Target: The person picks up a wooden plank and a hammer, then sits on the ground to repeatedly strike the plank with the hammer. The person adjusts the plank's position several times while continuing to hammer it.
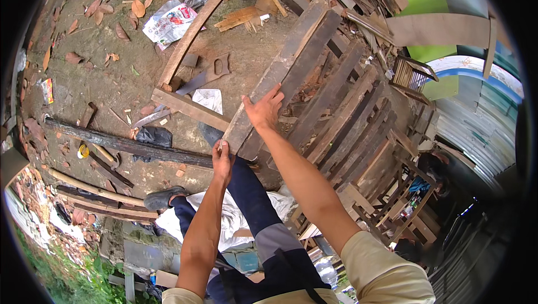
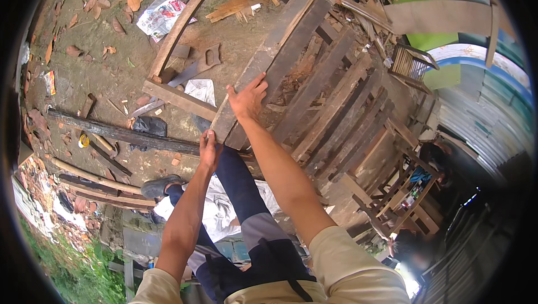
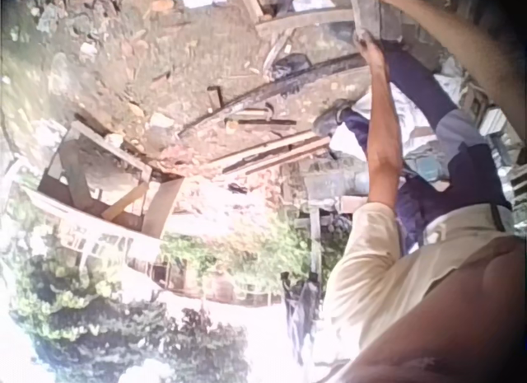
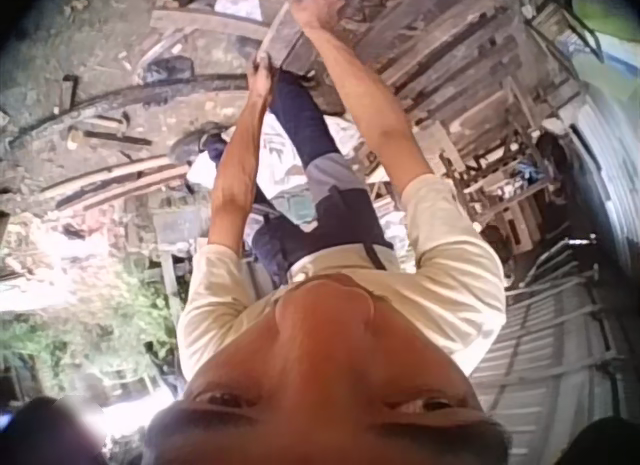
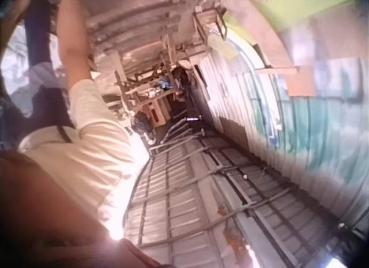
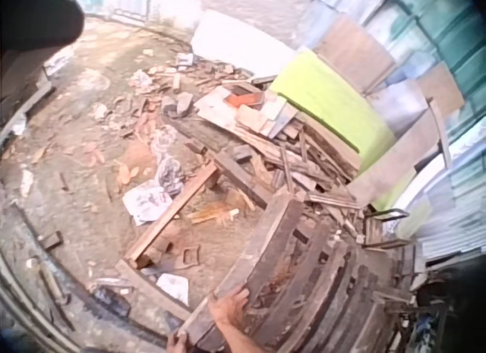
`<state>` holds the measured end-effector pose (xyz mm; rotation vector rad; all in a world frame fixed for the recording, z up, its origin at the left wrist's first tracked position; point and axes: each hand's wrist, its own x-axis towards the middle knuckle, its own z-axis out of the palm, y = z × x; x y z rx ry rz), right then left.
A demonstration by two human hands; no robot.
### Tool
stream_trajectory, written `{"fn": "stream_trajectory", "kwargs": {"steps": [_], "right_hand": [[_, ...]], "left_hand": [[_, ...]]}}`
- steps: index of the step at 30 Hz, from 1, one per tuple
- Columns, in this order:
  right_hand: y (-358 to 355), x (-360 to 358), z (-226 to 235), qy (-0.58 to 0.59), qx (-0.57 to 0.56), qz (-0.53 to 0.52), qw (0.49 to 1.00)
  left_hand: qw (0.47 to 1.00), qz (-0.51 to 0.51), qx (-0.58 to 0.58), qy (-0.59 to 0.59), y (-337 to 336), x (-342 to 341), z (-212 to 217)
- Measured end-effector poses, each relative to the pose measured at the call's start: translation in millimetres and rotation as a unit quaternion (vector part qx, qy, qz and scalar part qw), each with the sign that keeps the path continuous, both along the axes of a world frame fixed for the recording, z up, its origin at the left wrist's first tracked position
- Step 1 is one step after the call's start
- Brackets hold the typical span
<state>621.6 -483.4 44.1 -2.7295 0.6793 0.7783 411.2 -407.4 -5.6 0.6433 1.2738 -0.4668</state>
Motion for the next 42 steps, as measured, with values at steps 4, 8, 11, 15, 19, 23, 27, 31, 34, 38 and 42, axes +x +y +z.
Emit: {"fn": "stream_trajectory", "kwargs": {"steps": [4, 8, 11, 15, 19, 23, 27, 31, 34, 38, 42], "right_hand": [[-6.0, 16.4, 3.0, 0.011, 0.064, -0.011, 0.998], [-12.5, 27.0, -1.1, 0.009, 0.065, -0.02, 0.998], [-13.9, 32.0, 0.7, 0.012, 0.062, -0.019, 0.998], [-12.1, 32.6, 2.7, 0.039, 0.049, -0.032, 0.998], [-7.4, 26.8, 4.4, 0.052, 0.047, -0.032, 0.997], [-12.2, 27.3, 3.7, 0.051, 0.063, -0.026, 0.996], [-16.6, 26.0, 1.9, 0.04, 0.071, -0.013, 0.997], [-31.1, 22.0, -1.6, 0.019, 0.114, -0.017, 0.993], [-55.0, 14.4, -15.6, -0.028, 0.154, -0.016, 0.988], [-74.9, 21.7, -22.2, -0.031, 0.206, -0.045, 0.977], [-60.7, 32.7, -10.6, -0.016, 0.218, -0.067, 0.973]], "left_hand": [[0.997, 0.037, -0.066, -0.005, -0.4, 16.3, 1.7], [0.991, 0.018, -0.131, -0.008, -1.6, 27.4, 0.4], [0.989, 0.009, -0.15, -0.011, 0.1, 31.2, -4.1], [0.992, 0.003, -0.129, 0.01, 0.6, 51.9, 20.9], [0.992, 0.026, -0.126, -0.01, 2.7, 37.2, 16.8], [0.991, 0.003, -0.132, 0.0, 6.8, 39.5, 19.0], [0.991, 0.007, -0.132, 0.005, 14.0, 34.6, 11.4], [0.993, -0.004, -0.102, 0.06, 21.4, 32.3, 7.0], [0.993, -0.004, -0.111, 0.027, 25.7, 25.2, 1.2], [0.994, 0.012, -0.097, 0.056, 27.6, 24.2, 3.8], [0.996, 0.036, -0.045, 0.067, 35.9, 17.0, -0.1]]}}
